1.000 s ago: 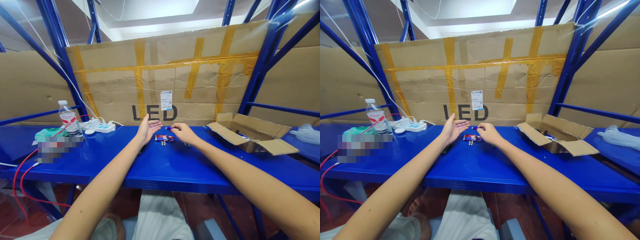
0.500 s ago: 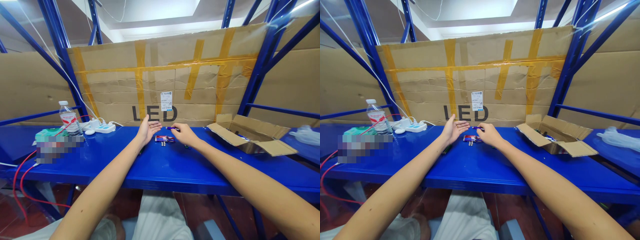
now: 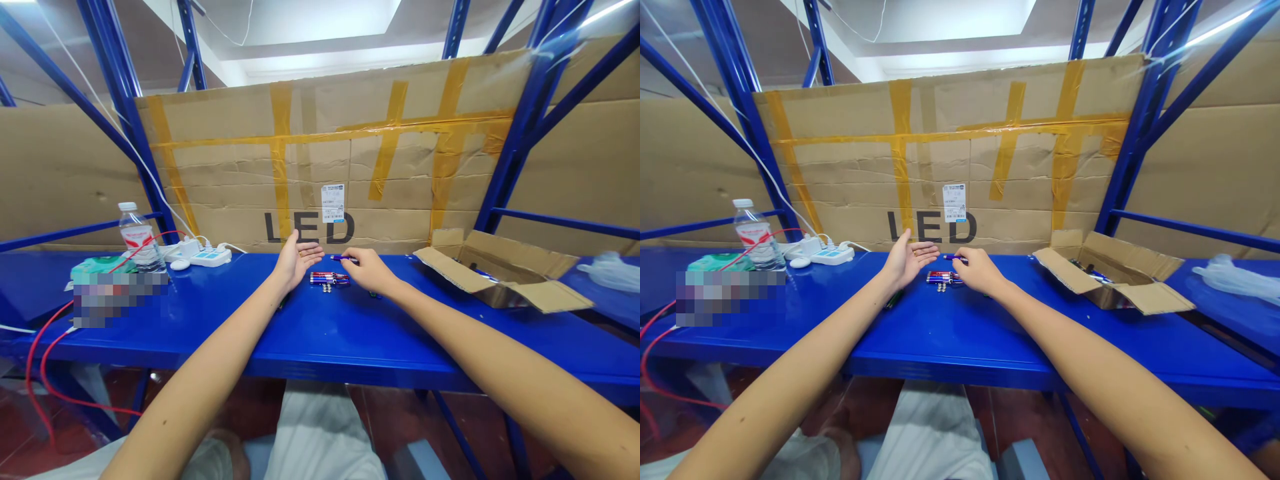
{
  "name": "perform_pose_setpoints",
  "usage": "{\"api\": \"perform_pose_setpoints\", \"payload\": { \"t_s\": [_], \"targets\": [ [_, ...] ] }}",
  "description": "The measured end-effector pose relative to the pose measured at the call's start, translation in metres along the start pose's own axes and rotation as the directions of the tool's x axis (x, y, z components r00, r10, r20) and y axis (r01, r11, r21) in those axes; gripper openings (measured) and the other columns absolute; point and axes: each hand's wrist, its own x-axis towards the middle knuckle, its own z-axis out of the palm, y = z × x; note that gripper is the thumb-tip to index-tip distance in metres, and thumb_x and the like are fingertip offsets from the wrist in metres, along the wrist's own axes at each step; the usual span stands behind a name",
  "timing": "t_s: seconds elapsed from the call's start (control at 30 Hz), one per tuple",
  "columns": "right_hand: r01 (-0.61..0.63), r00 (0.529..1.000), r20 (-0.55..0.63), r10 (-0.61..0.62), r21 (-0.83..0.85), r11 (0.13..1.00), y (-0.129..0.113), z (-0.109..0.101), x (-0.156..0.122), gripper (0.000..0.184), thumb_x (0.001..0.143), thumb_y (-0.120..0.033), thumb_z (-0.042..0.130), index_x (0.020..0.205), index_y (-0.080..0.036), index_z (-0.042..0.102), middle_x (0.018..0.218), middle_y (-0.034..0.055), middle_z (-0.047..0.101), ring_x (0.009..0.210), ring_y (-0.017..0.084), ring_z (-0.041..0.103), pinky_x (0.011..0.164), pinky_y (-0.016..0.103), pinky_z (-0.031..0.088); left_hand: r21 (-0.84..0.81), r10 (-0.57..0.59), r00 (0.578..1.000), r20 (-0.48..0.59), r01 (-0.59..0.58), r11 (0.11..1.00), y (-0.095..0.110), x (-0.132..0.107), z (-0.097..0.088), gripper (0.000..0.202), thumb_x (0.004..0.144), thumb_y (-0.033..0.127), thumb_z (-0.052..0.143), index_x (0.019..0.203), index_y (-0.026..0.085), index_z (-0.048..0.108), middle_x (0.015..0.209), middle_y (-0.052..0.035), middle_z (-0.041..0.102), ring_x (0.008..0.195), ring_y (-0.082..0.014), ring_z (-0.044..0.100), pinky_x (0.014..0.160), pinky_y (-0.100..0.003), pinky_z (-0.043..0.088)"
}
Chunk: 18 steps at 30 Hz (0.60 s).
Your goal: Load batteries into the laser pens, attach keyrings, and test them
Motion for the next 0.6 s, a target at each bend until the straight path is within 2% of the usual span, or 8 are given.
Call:
{"api": "perform_pose_setpoints", "payload": {
  "t_s": [0.17,0.37,0.6],
  "targets": [
    [0.001,1.0,-0.013,-0.001,-0.009,1.0,0.0,-0.002,0.0,0.024,0.086,-0.024,0.049,0.089,-0.015,0.071,0.086,0.0073,0.074,0.076,0.018,0.062,0.069,0.026,0.041,-0.006,0.001,1.0,-0.001,-0.001,1.0,0.0,0.0,0.0,0.068,0.094,0.056,0.032,0.115,-0.004,0.06,0.084,-0.0217,0.069,0.082,-0.0249,0.068,0.084,-0.034,0.053],
    [0.027,0.999,-0.035,-0.028,-0.031,0.999,-0.001,-0.004,0.0,0.025,0.085,-0.024,0.048,0.083,-0.014,0.071,0.08,0.0063,0.072,0.069,0.017,0.06,0.064,0.026,0.04,-0.025,0.006,1.0,-0.003,-0.006,1.0,0.0,0.0,0.0,0.066,0.094,0.056,0.033,0.116,0.0,0.059,0.087,-0.0211,0.07,0.085,-0.0252,0.069,0.084,-0.034,0.053],
    [-0.017,0.99,-0.138,0.014,-0.023,1.0,-0.005,-0.013,0.002,0.025,0.08,-0.026,0.052,0.079,-0.013,0.073,0.077,0.0081,0.073,0.07,0.018,0.061,0.065,0.028,0.041,-0.036,-0.001,1.0,0.017,0.001,0.999,0.0,0.0,-0.001,0.064,0.094,0.055,0.034,0.119,0.002,0.058,0.085,-0.0196,0.071,0.085,-0.0249,0.069,0.084,-0.035,0.053]
  ]
}}
